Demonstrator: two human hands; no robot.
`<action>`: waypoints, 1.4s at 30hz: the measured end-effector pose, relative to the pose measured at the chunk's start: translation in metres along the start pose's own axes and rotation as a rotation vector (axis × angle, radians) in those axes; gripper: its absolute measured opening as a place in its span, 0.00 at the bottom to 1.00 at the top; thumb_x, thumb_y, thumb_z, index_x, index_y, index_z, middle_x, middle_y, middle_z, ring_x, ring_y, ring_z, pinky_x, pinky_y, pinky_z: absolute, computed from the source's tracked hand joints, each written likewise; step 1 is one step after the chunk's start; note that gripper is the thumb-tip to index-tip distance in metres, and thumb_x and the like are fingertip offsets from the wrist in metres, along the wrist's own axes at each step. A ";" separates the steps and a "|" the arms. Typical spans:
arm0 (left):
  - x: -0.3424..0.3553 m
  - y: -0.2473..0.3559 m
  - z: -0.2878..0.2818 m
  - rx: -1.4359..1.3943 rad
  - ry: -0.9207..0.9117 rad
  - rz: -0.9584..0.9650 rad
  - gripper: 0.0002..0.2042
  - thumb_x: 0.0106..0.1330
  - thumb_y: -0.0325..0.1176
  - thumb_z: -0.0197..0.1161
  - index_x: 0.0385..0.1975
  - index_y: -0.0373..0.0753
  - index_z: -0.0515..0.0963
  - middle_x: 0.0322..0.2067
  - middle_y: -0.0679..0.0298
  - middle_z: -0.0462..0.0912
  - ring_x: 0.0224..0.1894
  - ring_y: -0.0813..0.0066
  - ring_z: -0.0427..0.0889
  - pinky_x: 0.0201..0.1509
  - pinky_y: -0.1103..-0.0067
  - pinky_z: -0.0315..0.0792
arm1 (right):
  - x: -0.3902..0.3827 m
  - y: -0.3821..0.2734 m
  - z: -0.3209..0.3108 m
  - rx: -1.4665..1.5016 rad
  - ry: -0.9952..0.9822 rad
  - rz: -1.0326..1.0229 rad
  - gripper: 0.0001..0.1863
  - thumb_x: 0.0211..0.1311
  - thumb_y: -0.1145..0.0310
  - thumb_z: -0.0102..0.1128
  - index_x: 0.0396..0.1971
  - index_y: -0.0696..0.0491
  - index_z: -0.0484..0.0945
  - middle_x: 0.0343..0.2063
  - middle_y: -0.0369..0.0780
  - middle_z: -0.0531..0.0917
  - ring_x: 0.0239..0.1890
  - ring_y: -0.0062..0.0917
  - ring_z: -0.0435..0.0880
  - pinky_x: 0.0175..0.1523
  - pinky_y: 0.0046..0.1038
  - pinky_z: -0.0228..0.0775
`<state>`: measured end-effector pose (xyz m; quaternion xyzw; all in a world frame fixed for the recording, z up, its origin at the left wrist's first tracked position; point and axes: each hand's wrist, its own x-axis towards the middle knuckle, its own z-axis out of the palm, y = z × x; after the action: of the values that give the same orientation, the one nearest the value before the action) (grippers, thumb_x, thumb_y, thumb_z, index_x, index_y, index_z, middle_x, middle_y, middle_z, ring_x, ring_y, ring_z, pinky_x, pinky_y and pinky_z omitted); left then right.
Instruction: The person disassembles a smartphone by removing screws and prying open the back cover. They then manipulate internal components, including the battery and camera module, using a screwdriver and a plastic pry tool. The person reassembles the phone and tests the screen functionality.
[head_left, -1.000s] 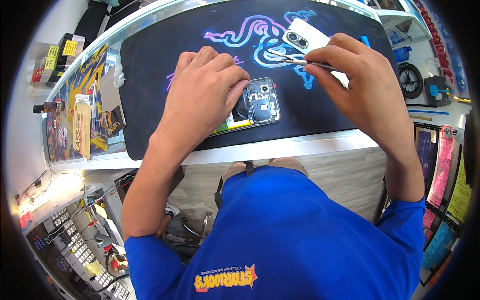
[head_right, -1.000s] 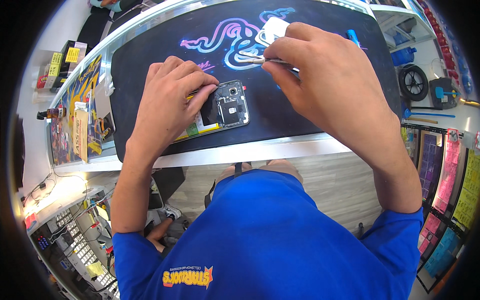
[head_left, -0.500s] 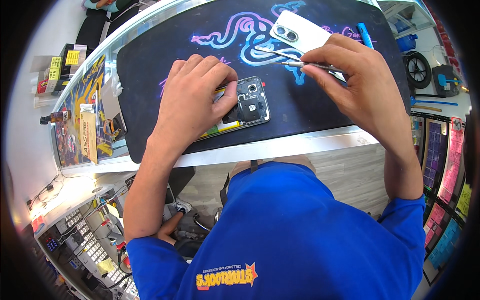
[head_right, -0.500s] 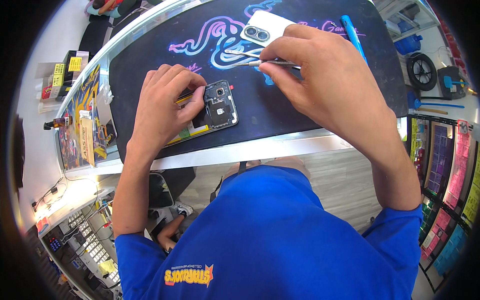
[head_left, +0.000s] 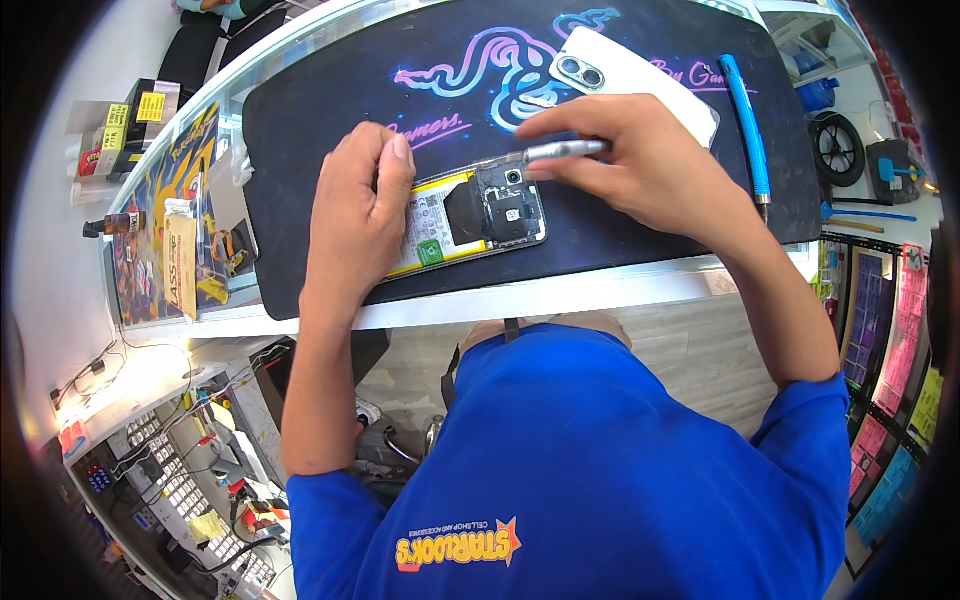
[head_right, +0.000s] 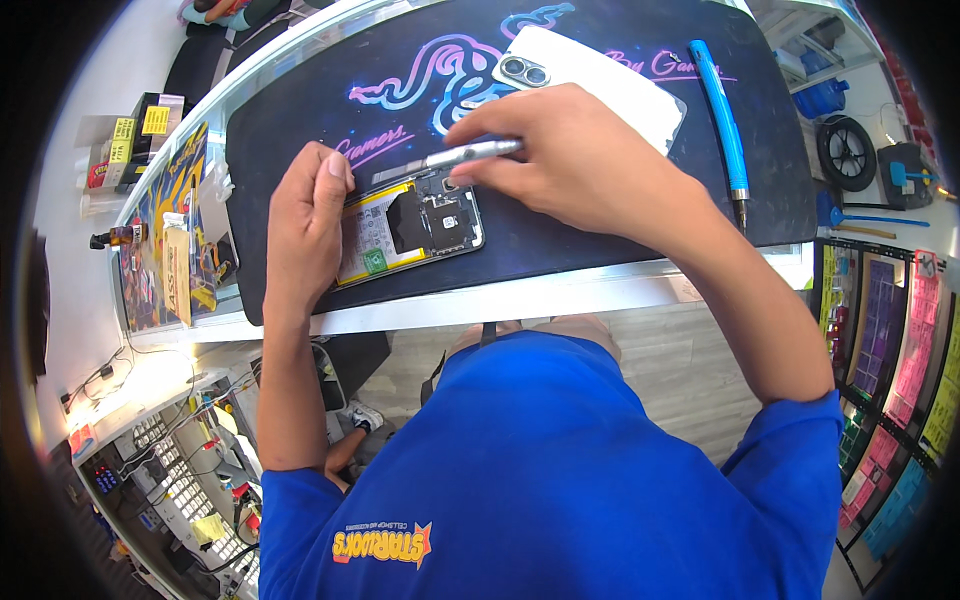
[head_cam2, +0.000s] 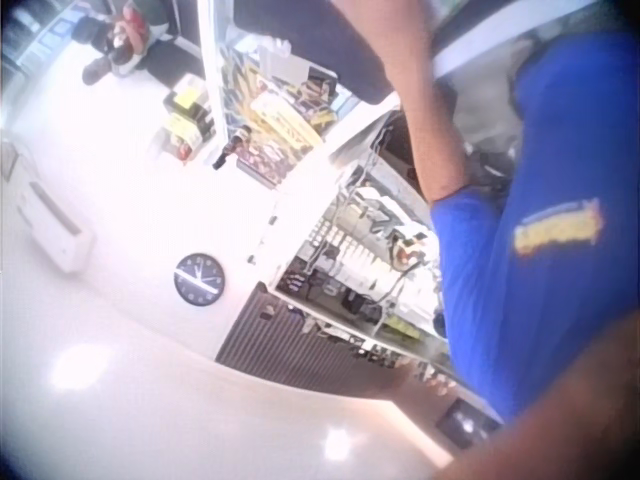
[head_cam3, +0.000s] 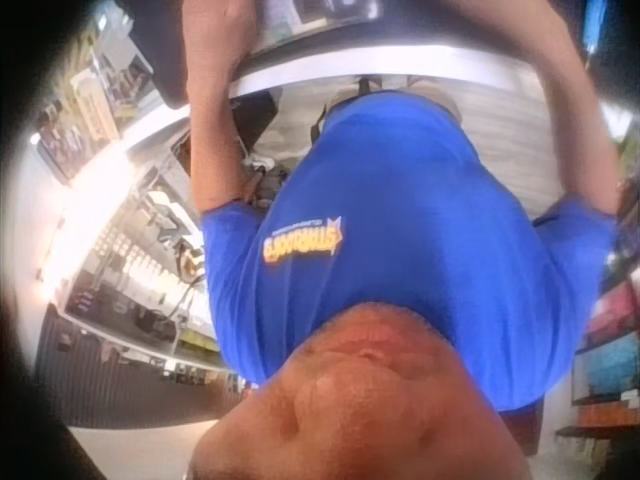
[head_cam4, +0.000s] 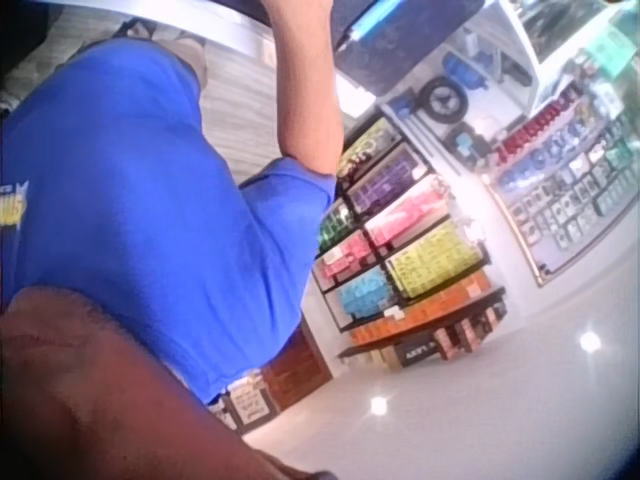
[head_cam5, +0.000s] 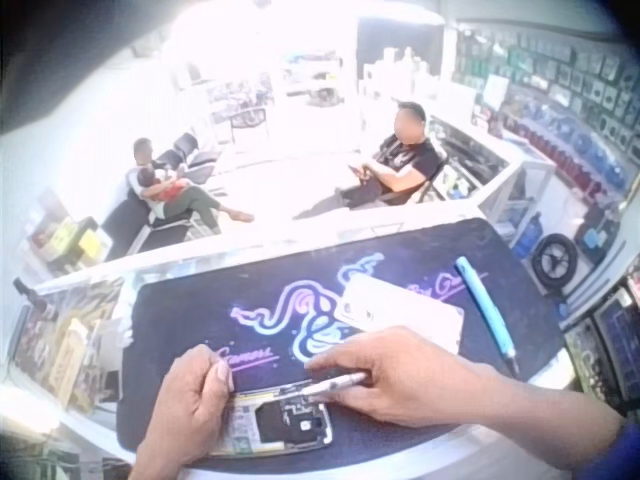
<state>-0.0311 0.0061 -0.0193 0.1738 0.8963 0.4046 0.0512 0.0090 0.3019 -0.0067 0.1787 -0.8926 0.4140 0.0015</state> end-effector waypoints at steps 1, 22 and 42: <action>-0.005 0.000 0.001 0.080 0.041 0.075 0.11 0.83 0.37 0.60 0.38 0.37 0.79 0.36 0.57 0.81 0.41 0.55 0.78 0.51 0.62 0.70 | 0.008 0.010 0.008 -0.021 -0.020 -0.079 0.15 0.71 0.68 0.77 0.53 0.56 0.92 0.35 0.43 0.90 0.36 0.31 0.89 0.43 0.33 0.79; -0.033 -0.015 0.020 0.167 0.207 0.200 0.07 0.82 0.33 0.63 0.45 0.37 0.81 0.44 0.57 0.82 0.50 0.54 0.77 0.61 0.61 0.69 | 0.083 -0.025 0.003 -0.352 -0.570 -0.112 0.11 0.64 0.67 0.72 0.43 0.56 0.92 0.36 0.48 0.92 0.40 0.44 0.93 0.49 0.43 0.83; -0.034 -0.013 0.020 0.148 0.244 0.217 0.06 0.84 0.30 0.58 0.46 0.34 0.77 0.44 0.53 0.79 0.50 0.51 0.78 0.61 0.60 0.72 | 0.133 0.014 0.032 -0.217 -0.548 -0.505 0.14 0.66 0.65 0.69 0.48 0.53 0.91 0.42 0.45 0.92 0.44 0.43 0.90 0.54 0.43 0.82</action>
<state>0.0018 0.0009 -0.0441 0.2226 0.8992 0.3587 -0.1150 -0.1152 0.2443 -0.0182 0.4955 -0.8265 0.2406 -0.1163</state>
